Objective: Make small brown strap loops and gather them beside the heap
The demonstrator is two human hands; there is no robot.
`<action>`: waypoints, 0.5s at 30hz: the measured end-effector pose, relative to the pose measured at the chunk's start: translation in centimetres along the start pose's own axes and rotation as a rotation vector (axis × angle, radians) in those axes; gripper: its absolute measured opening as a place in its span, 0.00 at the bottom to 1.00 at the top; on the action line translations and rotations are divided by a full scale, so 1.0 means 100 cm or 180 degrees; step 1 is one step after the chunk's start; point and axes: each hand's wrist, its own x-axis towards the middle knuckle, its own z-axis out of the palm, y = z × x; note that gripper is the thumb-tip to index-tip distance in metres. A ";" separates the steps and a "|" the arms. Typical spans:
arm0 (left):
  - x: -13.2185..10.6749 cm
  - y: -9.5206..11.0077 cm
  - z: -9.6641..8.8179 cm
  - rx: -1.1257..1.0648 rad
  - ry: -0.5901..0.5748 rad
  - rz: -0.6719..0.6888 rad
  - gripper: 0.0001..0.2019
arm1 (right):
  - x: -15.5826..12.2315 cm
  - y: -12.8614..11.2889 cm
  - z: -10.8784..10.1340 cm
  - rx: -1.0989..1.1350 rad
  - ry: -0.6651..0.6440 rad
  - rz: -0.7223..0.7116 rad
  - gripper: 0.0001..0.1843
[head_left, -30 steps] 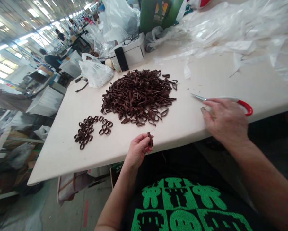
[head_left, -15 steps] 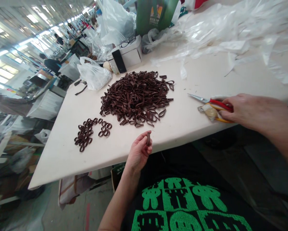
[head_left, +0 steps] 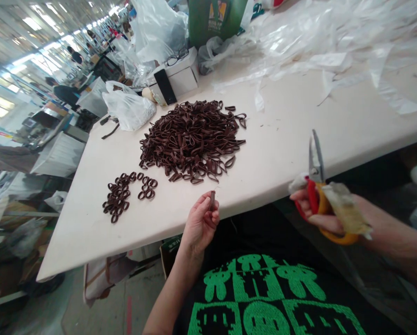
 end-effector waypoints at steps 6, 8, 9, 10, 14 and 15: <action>-0.003 -0.001 0.006 0.0109 -0.0064 0.0047 0.17 | -0.035 -0.031 0.052 0.1241 -0.1652 0.0415 0.13; -0.006 0.000 0.009 0.0151 -0.0086 0.0110 0.17 | -0.031 -0.041 0.054 0.1225 -0.1915 0.0394 0.17; -0.007 0.001 0.010 0.0168 -0.0090 0.0146 0.18 | -0.028 -0.046 0.052 0.1166 -0.1974 0.0422 0.18; -0.009 0.001 0.012 0.0189 -0.0094 0.0171 0.18 | -0.024 -0.051 0.050 0.1101 -0.1989 0.0469 0.19; -0.014 0.002 0.018 0.0311 -0.0093 0.0160 0.18 | -0.011 -0.069 0.043 0.0930 -0.2022 0.0599 0.19; -0.015 0.001 0.018 0.0338 -0.0098 0.0147 0.18 | -0.009 -0.071 0.043 0.0902 -0.2035 0.0591 0.19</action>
